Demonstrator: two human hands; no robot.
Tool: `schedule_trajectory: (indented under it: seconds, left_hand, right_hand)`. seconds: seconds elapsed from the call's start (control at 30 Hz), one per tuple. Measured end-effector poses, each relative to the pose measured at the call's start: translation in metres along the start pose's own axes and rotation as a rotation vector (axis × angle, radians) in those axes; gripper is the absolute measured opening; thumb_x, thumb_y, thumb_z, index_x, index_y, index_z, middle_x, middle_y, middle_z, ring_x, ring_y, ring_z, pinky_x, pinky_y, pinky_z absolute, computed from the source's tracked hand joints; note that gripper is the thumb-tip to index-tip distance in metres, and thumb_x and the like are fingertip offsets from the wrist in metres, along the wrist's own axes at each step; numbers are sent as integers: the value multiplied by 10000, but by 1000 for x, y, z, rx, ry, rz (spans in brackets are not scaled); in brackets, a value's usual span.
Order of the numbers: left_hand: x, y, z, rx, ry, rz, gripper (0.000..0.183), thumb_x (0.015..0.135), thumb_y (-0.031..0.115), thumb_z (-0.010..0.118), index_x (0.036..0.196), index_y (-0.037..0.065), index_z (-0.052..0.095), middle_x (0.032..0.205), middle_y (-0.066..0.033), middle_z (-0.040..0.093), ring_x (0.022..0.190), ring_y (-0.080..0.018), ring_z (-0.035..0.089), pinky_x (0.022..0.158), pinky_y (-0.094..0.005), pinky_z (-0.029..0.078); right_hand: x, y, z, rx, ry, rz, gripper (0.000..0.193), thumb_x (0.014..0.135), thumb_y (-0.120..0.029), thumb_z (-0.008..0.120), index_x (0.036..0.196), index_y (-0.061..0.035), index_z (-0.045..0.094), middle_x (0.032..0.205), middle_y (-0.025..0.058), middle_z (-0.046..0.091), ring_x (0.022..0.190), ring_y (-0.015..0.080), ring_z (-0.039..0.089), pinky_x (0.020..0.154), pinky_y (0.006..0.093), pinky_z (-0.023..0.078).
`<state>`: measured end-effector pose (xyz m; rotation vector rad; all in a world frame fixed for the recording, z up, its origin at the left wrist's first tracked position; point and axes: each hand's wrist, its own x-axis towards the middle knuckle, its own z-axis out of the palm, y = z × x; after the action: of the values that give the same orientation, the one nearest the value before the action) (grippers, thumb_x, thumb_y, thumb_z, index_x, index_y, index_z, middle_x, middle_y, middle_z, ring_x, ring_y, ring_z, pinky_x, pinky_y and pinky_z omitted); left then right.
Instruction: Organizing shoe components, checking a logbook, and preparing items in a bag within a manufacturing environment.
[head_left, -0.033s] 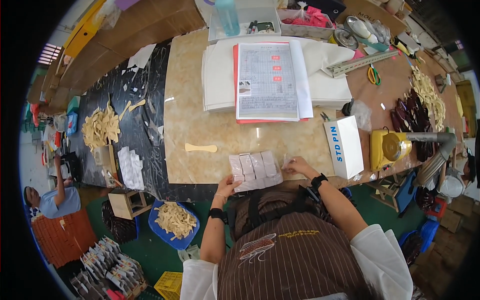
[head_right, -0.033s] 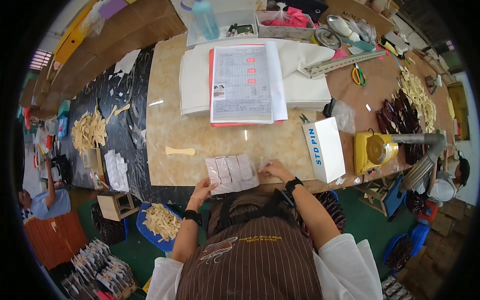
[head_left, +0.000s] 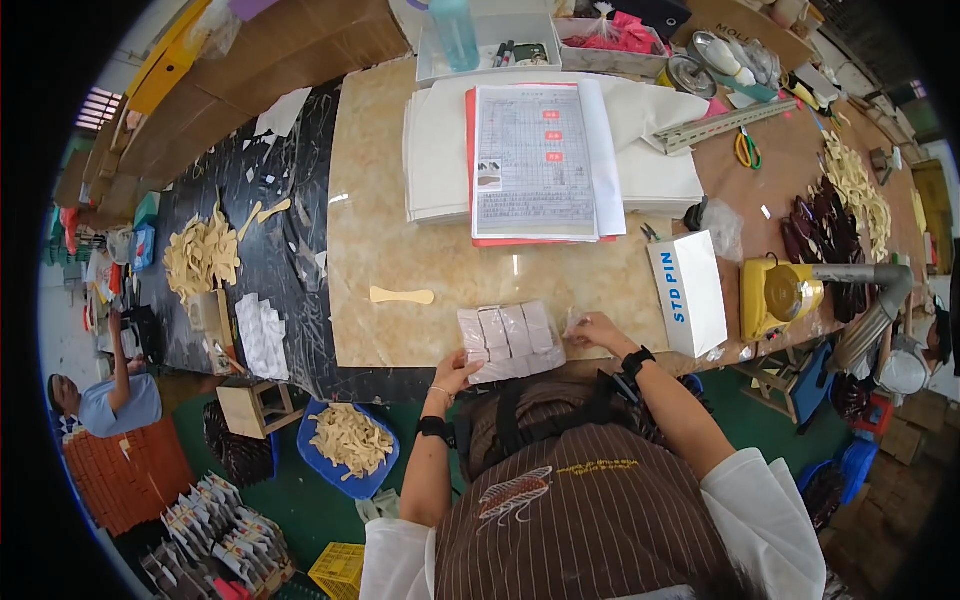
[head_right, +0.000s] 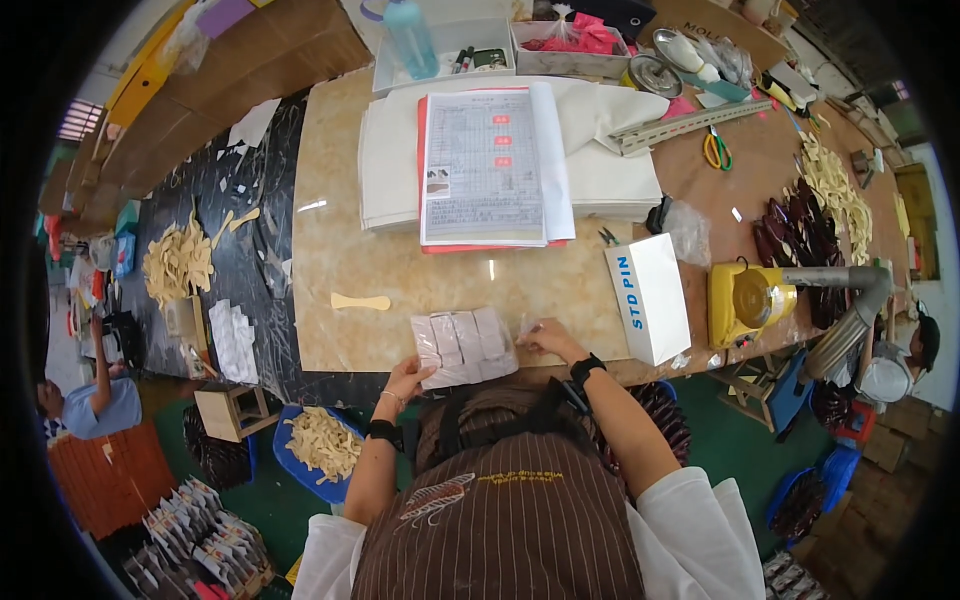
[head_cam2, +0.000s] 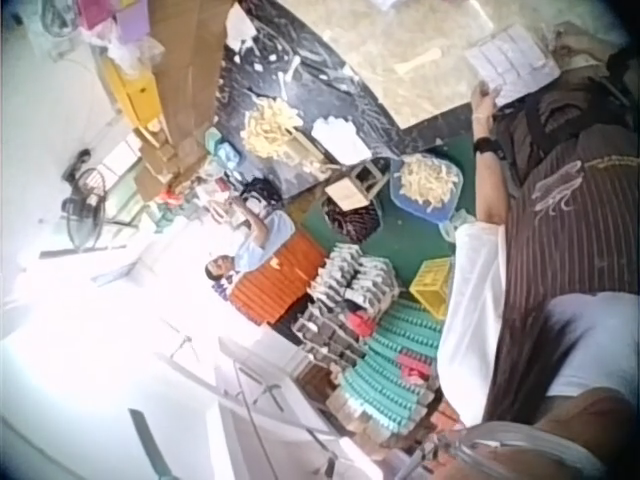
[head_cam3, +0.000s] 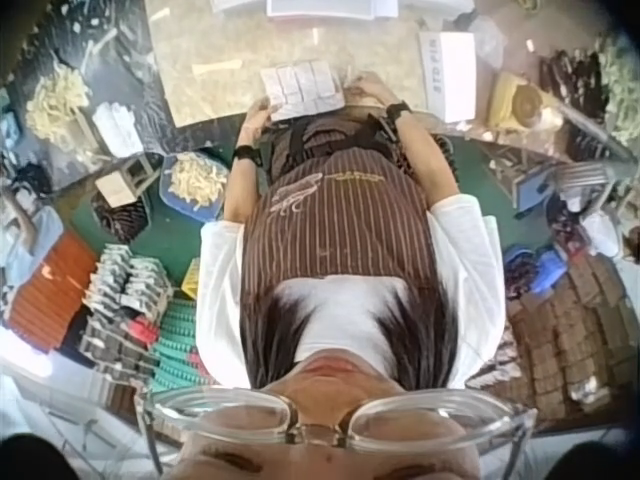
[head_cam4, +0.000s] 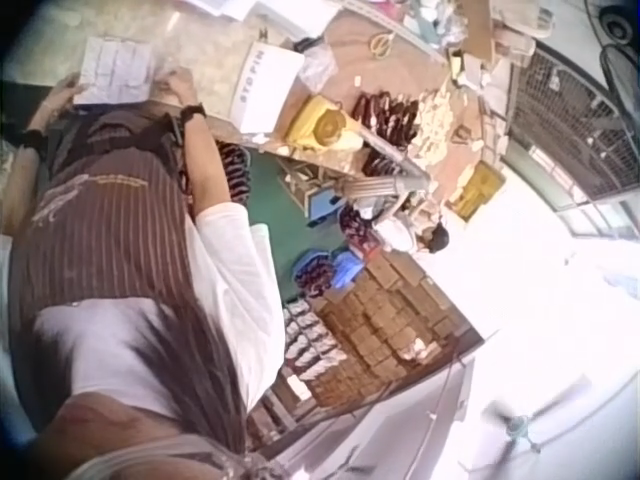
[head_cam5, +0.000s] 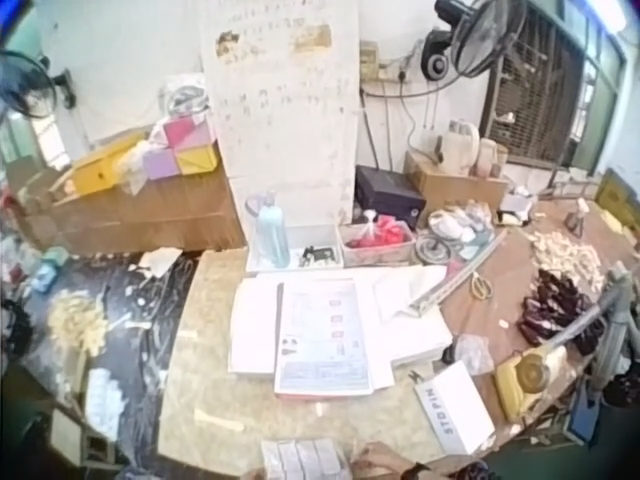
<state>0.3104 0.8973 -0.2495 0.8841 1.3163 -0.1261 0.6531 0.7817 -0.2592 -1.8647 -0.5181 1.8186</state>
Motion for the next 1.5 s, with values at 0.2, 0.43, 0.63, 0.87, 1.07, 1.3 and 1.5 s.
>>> schedule_trajectory:
  seconds: [0.2, 0.43, 0.63, 0.87, 1.07, 1.3, 1.5]
  left_hand:
    - [11, -16, -4, -45, 12, 60, 630, 781, 272, 775, 1313, 70, 506, 1108, -36, 641, 917, -124, 579, 674, -263, 461]
    - [-4, 2, 3, -69, 14, 23, 565, 811, 233, 757, 1293, 63, 516, 1026, -15, 655, 802, -92, 586, 583, -228, 442]
    - [-12, 18, 9, 7, 62, 0, 651, 795, 250, 774, 1333, 48, 469, 1101, -60, 626, 893, -133, 601, 598, -241, 468]
    - [-13, 16, 6, 69, 77, 2, 751, 754, 304, 804, 1347, 18, 443, 1115, -101, 602, 925, -165, 592, 657, -274, 491]
    - [-8, 16, -1, 509, 218, 201, 804, 700, 299, 834, 1327, -23, 447, 1103, -185, 595, 915, -272, 618, 762, -368, 526]
    - [-33, 63, 27, 606, 532, 532, 710, 688, 260, 812, 1321, 133, 518, 1116, -220, 528, 1000, -366, 590, 862, -411, 502]
    - [-34, 65, 47, 1280, 296, 712, 830, 786, 224, 707, 1490, 220, 269, 921, -173, 617, 855, -333, 638, 722, -443, 523]
  right_hand:
    - [1, -1, 1, 34, 8, -44, 196, 840, -202, 684, 944, -36, 671, 812, 74, 691, 680, 141, 665, 592, 264, 537]
    - [0, 1, -1, -57, 11, -72, 191, 888, -199, 622, 987, -45, 675, 832, 72, 707, 727, 155, 695, 605, 263, 542]
    - [3, 8, -3, -42, 21, -95, 169, 879, -176, 627, 986, -52, 671, 833, 75, 707, 715, 151, 690, 599, 259, 538]
    - [1, 4, 2, -8, 69, -110, 150, 850, -162, 648, 914, -31, 683, 749, 83, 693, 643, 152, 677, 533, 256, 520]
    - [0, 1, 4, 6, 54, -92, 162, 846, -171, 650, 914, -28, 686, 751, 84, 692, 664, 161, 686, 553, 264, 532]
    - [-1, 7, -2, 5, 77, -88, 165, 845, -176, 656, 905, -25, 686, 752, 85, 694, 668, 158, 685, 556, 265, 532]
    - [0, 2, 3, -21, 49, -60, 166, 884, -187, 643, 954, -38, 663, 809, 86, 708, 695, 155, 688, 587, 262, 536]
